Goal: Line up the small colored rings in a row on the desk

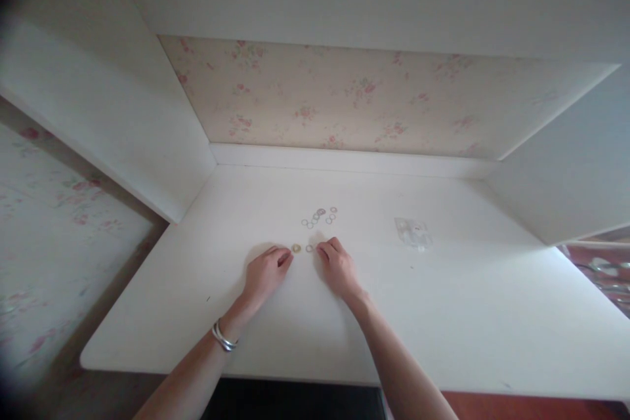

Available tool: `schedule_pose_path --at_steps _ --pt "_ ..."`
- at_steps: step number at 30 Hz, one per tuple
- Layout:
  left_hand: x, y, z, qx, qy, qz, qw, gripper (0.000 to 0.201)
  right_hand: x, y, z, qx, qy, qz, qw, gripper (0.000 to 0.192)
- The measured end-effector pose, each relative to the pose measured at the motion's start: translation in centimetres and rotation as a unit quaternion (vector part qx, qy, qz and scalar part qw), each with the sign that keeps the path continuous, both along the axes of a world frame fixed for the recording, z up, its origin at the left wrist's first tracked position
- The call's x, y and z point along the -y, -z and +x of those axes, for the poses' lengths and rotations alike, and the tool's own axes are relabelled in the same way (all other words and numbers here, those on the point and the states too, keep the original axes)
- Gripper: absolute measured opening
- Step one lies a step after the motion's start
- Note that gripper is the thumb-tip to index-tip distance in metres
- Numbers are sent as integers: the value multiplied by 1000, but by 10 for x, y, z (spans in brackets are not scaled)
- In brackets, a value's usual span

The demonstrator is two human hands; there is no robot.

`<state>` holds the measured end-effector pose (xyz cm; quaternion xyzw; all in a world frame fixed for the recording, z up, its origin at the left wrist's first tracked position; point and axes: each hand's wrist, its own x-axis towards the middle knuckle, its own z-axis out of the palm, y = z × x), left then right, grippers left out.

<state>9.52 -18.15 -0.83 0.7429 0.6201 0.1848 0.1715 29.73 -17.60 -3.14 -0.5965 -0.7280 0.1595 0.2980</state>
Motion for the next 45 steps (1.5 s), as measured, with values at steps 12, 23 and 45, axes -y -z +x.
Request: schedule_pose_path --at_steps 12,23,45 --pt "-5 3 7 17 -4 15 1000 20 1 5 -10 88 -43 14 995 26" --pt "-6 2 9 12 -4 21 1000 20 1 4 -11 98 -48 23 994 23" --pt "-1 7 0 61 11 23 998 18 -71 -10 52 159 57 -63 984 31"
